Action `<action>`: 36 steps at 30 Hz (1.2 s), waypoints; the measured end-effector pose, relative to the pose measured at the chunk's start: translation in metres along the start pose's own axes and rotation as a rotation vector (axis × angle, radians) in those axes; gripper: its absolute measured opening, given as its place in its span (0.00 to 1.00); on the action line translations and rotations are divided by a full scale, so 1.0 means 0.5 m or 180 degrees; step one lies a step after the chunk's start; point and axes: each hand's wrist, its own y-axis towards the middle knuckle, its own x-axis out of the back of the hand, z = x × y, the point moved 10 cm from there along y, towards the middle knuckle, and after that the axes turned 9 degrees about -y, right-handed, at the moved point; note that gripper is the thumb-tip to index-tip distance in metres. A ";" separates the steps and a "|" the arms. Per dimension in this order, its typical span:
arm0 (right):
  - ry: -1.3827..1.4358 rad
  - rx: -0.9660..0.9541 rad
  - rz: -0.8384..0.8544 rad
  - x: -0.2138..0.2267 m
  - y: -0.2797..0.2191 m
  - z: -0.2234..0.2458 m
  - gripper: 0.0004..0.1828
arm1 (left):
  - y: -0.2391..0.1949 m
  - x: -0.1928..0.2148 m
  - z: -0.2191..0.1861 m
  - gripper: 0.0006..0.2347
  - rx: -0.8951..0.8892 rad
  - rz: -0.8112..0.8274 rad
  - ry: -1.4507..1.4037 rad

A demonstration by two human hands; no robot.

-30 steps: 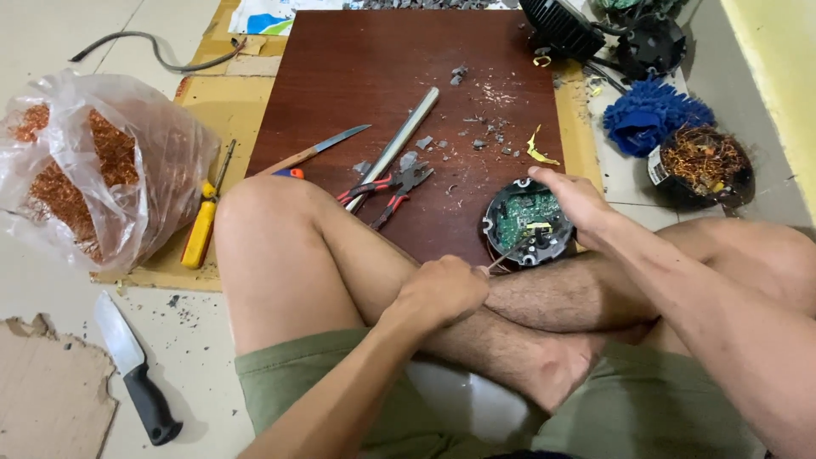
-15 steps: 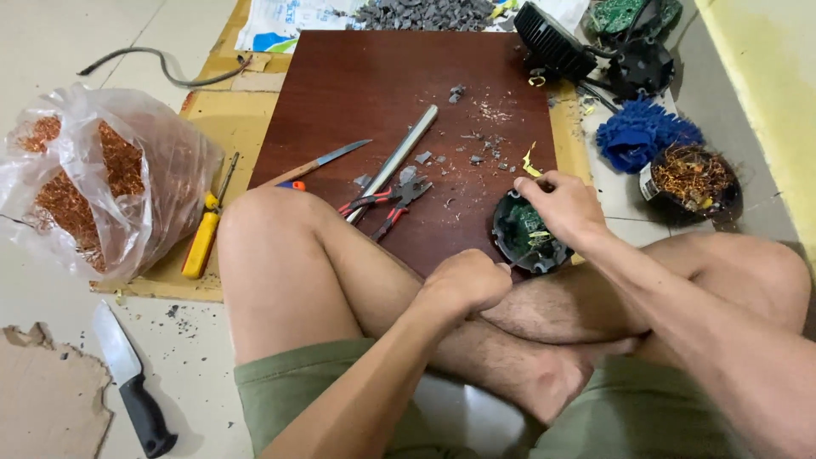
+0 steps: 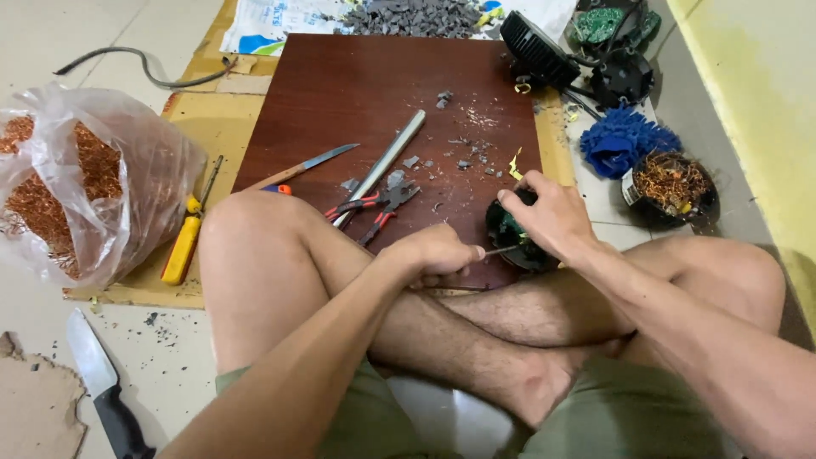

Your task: The person sits on the floor and disassembles a small electronic component, likely a motor or fan housing. They use a screwdriver to pry open the casing and then use pliers to remove internal parts and wires. The person then uses a screwdriver to manipulate a small metal piece on the floor.

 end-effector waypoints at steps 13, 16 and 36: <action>-0.0068 0.0166 0.0193 -0.013 0.019 0.001 0.30 | -0.079 0.057 -0.145 0.23 -0.0495 -0.0330 0.1700; 0.0027 0.0068 0.0001 -0.006 0.014 -0.014 0.28 | -0.132 0.027 -0.088 0.24 -0.0225 -0.0324 0.1146; 0.2051 -0.0773 -0.0858 -0.074 0.020 -0.166 0.38 | -0.177 -0.042 -0.001 0.16 -0.0365 -0.0717 -0.0369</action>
